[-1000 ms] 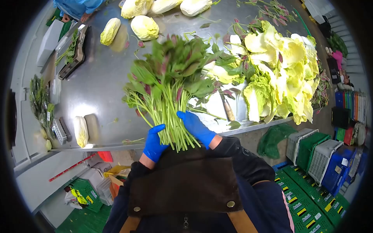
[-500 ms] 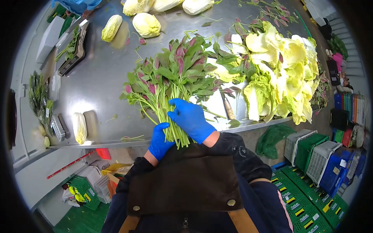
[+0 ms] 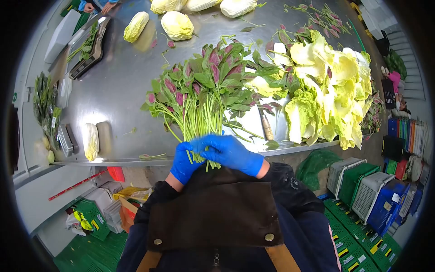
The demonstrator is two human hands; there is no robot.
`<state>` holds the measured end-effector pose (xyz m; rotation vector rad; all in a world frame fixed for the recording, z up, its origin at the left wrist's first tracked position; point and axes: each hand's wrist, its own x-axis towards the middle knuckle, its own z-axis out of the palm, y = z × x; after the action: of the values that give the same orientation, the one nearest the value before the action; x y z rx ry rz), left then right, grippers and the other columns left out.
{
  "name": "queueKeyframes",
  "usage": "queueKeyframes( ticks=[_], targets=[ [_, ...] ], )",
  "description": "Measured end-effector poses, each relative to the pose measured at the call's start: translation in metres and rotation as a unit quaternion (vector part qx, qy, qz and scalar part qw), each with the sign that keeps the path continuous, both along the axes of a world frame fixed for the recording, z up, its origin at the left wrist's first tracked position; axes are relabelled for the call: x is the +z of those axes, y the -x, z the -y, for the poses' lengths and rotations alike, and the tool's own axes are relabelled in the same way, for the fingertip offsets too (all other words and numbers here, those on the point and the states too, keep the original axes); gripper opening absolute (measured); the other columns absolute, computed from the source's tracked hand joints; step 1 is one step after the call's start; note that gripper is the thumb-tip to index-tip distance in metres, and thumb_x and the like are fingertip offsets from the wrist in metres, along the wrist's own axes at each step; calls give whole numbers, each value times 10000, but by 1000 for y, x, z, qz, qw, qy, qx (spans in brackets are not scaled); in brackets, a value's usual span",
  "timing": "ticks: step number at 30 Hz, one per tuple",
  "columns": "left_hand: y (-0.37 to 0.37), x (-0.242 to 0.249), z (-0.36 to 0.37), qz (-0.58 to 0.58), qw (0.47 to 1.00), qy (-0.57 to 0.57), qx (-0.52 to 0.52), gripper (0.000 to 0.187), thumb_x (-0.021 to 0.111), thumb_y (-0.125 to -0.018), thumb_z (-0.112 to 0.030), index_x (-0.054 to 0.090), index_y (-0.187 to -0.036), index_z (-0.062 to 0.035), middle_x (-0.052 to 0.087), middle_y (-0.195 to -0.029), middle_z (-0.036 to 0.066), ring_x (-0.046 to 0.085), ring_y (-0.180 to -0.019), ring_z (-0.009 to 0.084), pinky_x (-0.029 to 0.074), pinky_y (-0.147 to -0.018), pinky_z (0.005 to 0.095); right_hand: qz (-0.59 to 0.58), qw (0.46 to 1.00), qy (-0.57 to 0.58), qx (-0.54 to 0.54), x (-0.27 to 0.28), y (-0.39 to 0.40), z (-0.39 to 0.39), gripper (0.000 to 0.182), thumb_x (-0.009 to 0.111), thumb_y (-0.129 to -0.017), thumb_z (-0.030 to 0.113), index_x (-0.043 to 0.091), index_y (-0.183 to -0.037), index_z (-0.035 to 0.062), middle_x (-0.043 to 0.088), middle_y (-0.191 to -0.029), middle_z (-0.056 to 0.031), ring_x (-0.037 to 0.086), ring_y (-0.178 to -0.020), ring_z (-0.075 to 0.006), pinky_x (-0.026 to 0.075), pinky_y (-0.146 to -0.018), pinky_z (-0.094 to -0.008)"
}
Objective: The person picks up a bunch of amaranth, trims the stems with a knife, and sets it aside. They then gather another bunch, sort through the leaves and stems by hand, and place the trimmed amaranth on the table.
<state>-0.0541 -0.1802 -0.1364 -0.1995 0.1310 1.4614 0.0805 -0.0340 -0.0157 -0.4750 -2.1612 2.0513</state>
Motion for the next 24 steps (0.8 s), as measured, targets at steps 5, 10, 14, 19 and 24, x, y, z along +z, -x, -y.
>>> queueKeyframes(
  ticks=[5, 10, 14, 19, 24],
  targets=[
    [-5, 65, -32, -62, 996, 64, -23, 700, 503, -779, -243, 263, -1362, 60, 389, -1326, 288, 406, -1213, 449, 290, -1049, 546, 11, 967, 253, -34, 25, -53, -34, 212, 602, -867, 186, 605, -1017, 36, 667, -789, -75, 601, -629, -105, 484, -610, -243],
    [-6, 70, -38, -58, 990, 121, -42, 654, 474, -829, -239, 254, -1371, 54, 387, -1335, 275, 420, -1209, 435, 309, -1037, 546, 118, 940, -245, -206, -13, -45, -47, 364, 656, -796, 159, 581, -1148, 108, 648, -824, -64, 639, -699, -177, 499, -608, -288],
    [-7, 71, -30, -70, 984, 162, -28, 498, 455, -883, -276, 397, -1324, -53, 499, -1269, 149, 500, -1152, 295, 378, -999, 471, 47, 943, -297, -143, 2, 1, -8, 482, 694, -756, 230, 556, -1215, 186, 605, -842, -40, 624, -729, -203, 492, -611, -307],
    [-3, 47, -23, -24, 992, 121, -30, 541, 449, -905, -451, 438, -1298, -78, 517, -1244, 127, 516, -1133, 247, 442, -935, 416, 90, 933, -345, -56, -6, -1, 5, 494, 683, -754, 310, 548, -1226, 254, 582, -817, -9, 605, -674, -201, 470, -565, -312],
    [-3, 40, -21, -2, 993, 112, -22, 601, 434, -902, -497, 414, -1313, -60, 502, -1260, 144, 503, -1149, 269, 426, -953, 431, 52, 917, -390, -67, -27, 7, 18, 282, 665, -765, 303, 646, -1035, 224, 572, -767, -27, 595, -614, -220, 455, -521, -345]
  ],
)
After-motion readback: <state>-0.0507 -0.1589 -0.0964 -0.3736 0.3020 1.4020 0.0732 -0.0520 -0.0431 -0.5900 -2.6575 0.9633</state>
